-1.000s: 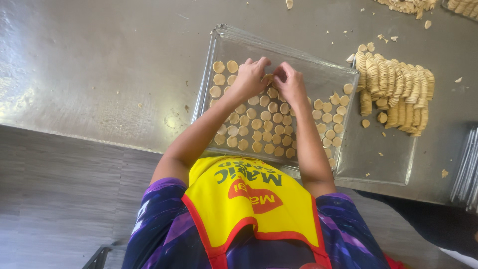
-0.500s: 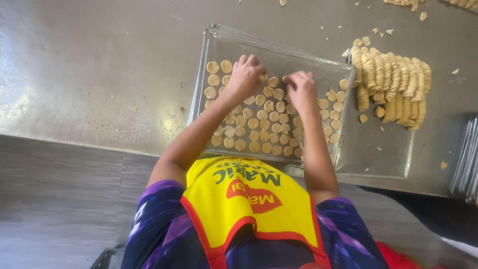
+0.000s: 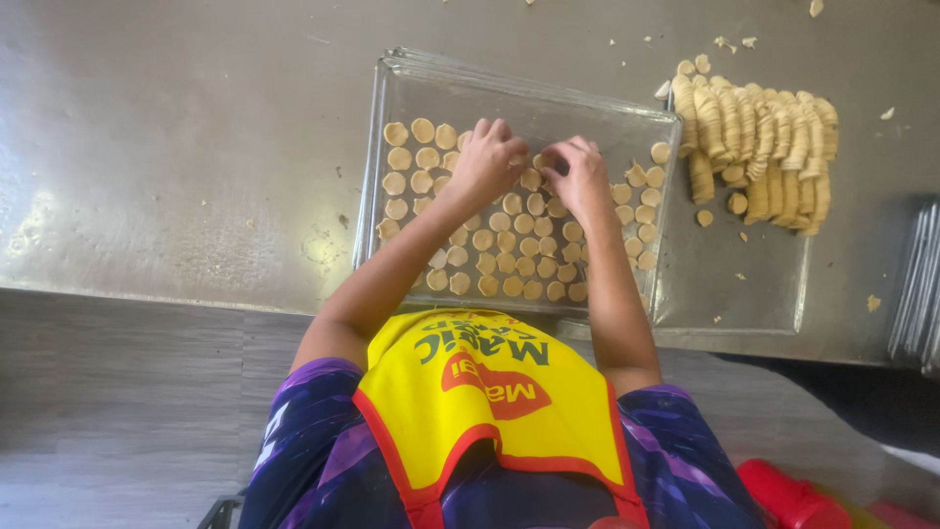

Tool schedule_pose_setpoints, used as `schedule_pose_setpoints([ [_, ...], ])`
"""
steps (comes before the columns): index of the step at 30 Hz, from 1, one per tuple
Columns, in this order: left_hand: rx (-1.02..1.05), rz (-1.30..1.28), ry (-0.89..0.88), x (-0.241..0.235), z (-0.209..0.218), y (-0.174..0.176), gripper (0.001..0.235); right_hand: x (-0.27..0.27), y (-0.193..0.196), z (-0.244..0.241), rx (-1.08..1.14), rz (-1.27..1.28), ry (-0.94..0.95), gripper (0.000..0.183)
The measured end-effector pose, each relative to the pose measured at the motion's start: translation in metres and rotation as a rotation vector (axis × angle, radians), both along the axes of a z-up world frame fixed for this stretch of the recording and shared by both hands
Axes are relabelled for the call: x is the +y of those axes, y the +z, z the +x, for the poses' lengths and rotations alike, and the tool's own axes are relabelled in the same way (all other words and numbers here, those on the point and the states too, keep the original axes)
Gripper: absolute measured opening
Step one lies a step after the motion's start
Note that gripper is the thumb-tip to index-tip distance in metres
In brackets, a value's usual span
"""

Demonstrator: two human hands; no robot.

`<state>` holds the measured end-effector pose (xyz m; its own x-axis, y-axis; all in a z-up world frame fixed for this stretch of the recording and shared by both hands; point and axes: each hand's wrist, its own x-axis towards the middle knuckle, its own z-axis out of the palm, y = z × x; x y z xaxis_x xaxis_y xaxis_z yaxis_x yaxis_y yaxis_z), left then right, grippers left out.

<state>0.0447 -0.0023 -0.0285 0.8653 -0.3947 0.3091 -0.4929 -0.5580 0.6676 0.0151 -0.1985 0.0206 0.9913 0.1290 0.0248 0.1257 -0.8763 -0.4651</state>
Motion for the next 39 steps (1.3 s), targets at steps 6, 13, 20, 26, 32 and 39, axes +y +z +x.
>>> schedule_pose_setpoints([
  [6, 0.037, 0.123, 0.05, -0.013, -0.005, -0.008, 0.026, -0.011, 0.007, -0.009, -0.037, 0.169, 0.003, 0.023],
  [13, 0.193, 0.188, 0.19, -0.031, -0.02, 0.0, 0.054, -0.094, -0.005, -0.044, -0.068, 0.351, -0.179, 0.018],
  [20, 0.156, 0.107, 0.306, -0.036, -0.055, 0.03, 0.062, -0.251, -0.029, -0.091, -0.246, 0.236, -0.551, 0.031],
  [26, 0.041, -0.016, 0.358, -0.077, -0.097, 0.048, 0.054, -0.284, -0.025, -0.077, -0.013, -0.262, -0.094, 0.098],
  [32, 0.046, -0.055, 0.453, -0.1, -0.13, 0.052, 0.045, -0.29, -0.02, -0.055, 0.099, -0.294, 0.022, 0.096],
  [39, 0.015, -0.056, 0.577, -0.1, -0.164, 0.052, 0.04, -0.299, -0.014, -0.052, 0.002, -0.307, 0.209, 0.077],
])
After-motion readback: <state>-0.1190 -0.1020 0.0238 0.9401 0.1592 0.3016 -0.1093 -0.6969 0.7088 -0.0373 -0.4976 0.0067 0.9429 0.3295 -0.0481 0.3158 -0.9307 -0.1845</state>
